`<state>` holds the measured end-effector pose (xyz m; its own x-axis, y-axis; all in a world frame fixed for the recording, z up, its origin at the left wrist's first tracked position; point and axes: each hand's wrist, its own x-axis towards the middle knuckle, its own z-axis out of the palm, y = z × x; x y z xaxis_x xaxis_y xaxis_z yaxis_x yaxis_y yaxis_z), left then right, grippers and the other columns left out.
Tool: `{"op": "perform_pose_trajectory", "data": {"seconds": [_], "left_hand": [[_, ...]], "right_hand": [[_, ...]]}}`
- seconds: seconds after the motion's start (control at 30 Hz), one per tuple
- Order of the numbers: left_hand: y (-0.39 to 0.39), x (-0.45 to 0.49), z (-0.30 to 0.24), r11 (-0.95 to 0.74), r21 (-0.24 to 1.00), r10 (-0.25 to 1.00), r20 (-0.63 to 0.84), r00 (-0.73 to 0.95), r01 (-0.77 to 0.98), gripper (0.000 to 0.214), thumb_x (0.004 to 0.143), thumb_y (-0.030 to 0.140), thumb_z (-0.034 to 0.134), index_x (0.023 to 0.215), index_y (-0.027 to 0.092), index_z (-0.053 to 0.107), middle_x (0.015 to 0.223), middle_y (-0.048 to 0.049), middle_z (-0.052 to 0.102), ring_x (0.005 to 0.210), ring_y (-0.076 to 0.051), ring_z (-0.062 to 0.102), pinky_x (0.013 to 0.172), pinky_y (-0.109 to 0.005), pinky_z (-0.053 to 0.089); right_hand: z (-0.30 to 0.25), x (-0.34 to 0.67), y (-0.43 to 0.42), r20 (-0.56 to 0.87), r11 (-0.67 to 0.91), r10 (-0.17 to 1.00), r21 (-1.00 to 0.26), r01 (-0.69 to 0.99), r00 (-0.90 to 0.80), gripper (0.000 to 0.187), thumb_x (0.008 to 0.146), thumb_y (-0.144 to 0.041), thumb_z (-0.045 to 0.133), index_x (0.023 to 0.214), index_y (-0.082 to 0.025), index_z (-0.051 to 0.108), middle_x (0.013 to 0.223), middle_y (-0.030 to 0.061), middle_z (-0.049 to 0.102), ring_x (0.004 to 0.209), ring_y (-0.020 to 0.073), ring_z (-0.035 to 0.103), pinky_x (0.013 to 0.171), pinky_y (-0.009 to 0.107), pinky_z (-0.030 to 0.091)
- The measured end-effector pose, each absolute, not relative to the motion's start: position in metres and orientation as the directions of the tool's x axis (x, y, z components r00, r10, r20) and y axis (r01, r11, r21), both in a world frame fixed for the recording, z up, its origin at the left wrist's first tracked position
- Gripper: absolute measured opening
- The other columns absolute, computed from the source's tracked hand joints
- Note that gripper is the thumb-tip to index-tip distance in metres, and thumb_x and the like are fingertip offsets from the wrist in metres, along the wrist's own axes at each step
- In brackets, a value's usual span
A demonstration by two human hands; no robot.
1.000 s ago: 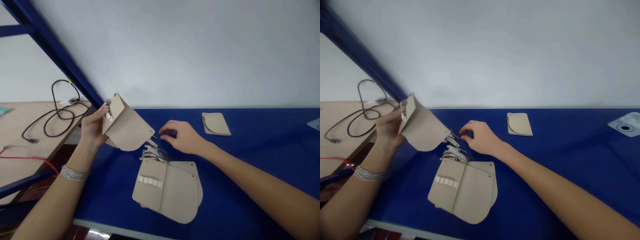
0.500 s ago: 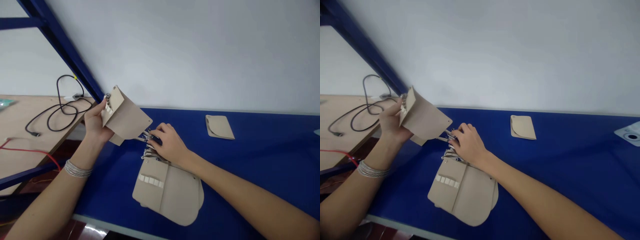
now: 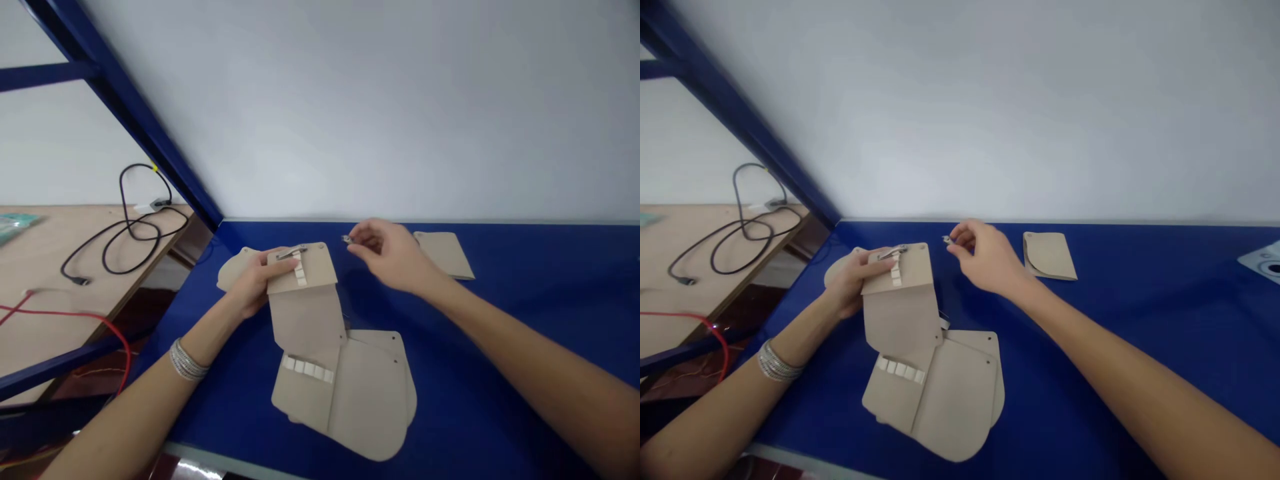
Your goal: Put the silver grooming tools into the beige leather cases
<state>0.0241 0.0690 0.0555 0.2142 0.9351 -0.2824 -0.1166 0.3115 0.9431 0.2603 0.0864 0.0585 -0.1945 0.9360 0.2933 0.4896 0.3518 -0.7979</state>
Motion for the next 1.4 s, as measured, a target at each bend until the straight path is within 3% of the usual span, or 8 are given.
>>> {"op": "perform_pose_trajectory", "data": {"seconds": [0.07, 0.17, 0.3, 0.47, 0.63, 1.0, 1.2, 1.4], "left_hand": [[0.065, 0.027, 0.053, 0.283, 0.955, 0.937, -0.255, 0.236, -0.089, 0.037, 0.063, 0.03, 0.082, 0.094, 0.015, 0.068, 0.083, -0.005, 0.072, 0.068, -0.017, 0.066, 0.061, -0.024, 0.05], [0.06, 0.031, 0.051, 0.229, 0.973, 0.949, -0.214, 0.231, -0.04, 0.038, 0.064, 0.033, 0.082, 0.094, 0.016, 0.068, 0.085, -0.0046, 0.072, 0.069, -0.017, 0.065, 0.062, -0.024, 0.049], [0.055, 0.033, 0.051, 0.167, 0.986, 0.954, -0.158, 0.256, -0.013, 0.036, 0.066, 0.033, 0.081, 0.094, 0.016, 0.068, 0.084, -0.0031, 0.071, 0.068, -0.015, 0.063, 0.06, -0.022, 0.047], [0.052, 0.034, 0.052, 0.17, 0.981, 0.952, -0.141, 0.273, -0.089, 0.034, 0.067, 0.029, 0.081, 0.097, 0.016, 0.07, 0.085, -0.003, 0.072, 0.07, -0.015, 0.065, 0.062, -0.022, 0.048], [0.053, 0.035, 0.054, 0.186, 0.978, 0.961, -0.16, 0.227, -0.098, 0.033, 0.069, 0.034, 0.078, 0.096, 0.015, 0.071, 0.08, -0.0048, 0.072, 0.07, -0.018, 0.066, 0.063, -0.025, 0.049], [0.053, 0.032, 0.055, 0.152, 0.988, 0.958, -0.139, 0.252, -0.031, 0.034, 0.068, 0.037, 0.079, 0.09, 0.013, 0.07, 0.08, -0.0051, 0.071, 0.066, -0.016, 0.062, 0.059, -0.023, 0.046], [0.051, 0.036, 0.058, 0.171, 0.985, 0.962, -0.165, 0.22, -0.01, 0.034, 0.066, 0.038, 0.079, 0.088, 0.014, 0.071, 0.079, -0.0042, 0.07, 0.065, -0.016, 0.063, 0.06, -0.024, 0.046], [0.051, 0.037, 0.057, 0.236, 0.97, 0.949, -0.217, 0.228, -0.061, 0.034, 0.065, 0.037, 0.079, 0.089, 0.013, 0.072, 0.079, -0.0052, 0.071, 0.065, -0.016, 0.064, 0.061, -0.024, 0.048]], "right_hand": [[0.069, 0.264, 0.084, 0.267, 0.349, 0.929, -0.86, 0.372, -0.255, 0.02, 0.082, -0.024, 0.064, 0.101, -0.018, 0.065, 0.075, 0.0032, 0.066, 0.064, 0.0153, 0.061, 0.06, 0.031, 0.051], [0.081, 0.257, 0.071, 0.259, 0.353, 0.901, -0.904, 0.241, -0.347, 0.021, 0.082, -0.029, 0.067, 0.099, -0.018, 0.064, 0.075, 0.0032, 0.066, 0.066, 0.016, 0.063, 0.06, 0.031, 0.053], [0.082, 0.244, 0.06, 0.278, 0.348, 0.908, -0.917, 0.194, -0.313, 0.022, 0.078, -0.03, 0.071, 0.092, -0.017, 0.061, 0.083, 0.0055, 0.067, 0.073, 0.0175, 0.065, 0.065, 0.032, 0.055], [0.076, 0.242, 0.06, 0.328, 0.425, 0.889, -0.851, 0.308, -0.321, 0.017, 0.08, -0.027, 0.068, 0.093, -0.018, 0.062, 0.086, 0.0057, 0.068, 0.074, 0.0176, 0.065, 0.067, 0.033, 0.054], [0.074, 0.243, 0.057, 0.477, 0.628, 0.778, -0.607, 0.487, -0.408, 0.009, 0.087, -0.024, 0.06, 0.085, -0.018, 0.066, 0.091, 0.0069, 0.066, 0.077, 0.018, 0.061, 0.071, 0.033, 0.05], [0.066, 0.239, 0.052, 0.622, 0.761, 0.625, -0.349, 0.547, -0.472, 0.018, 0.095, -0.019, 0.045, 0.092, -0.018, 0.063, 0.086, 0.0072, 0.058, 0.077, 0.0192, 0.054, 0.071, 0.033, 0.047], [0.062, 0.235, 0.05, 0.616, 0.767, 0.618, -0.34, 0.544, -0.488, 0.019, 0.096, -0.02, 0.042, 0.09, -0.017, 0.06, 0.085, 0.0077, 0.055, 0.079, 0.0203, 0.051, 0.073, 0.035, 0.045], [0.053, 0.231, 0.046, 0.601, 0.716, 0.687, -0.464, 0.522, -0.408, 0.017, 0.096, -0.022, 0.042, 0.093, -0.019, 0.058, 0.086, 0.0066, 0.054, 0.079, 0.0194, 0.051, 0.07, 0.033, 0.044]]}}
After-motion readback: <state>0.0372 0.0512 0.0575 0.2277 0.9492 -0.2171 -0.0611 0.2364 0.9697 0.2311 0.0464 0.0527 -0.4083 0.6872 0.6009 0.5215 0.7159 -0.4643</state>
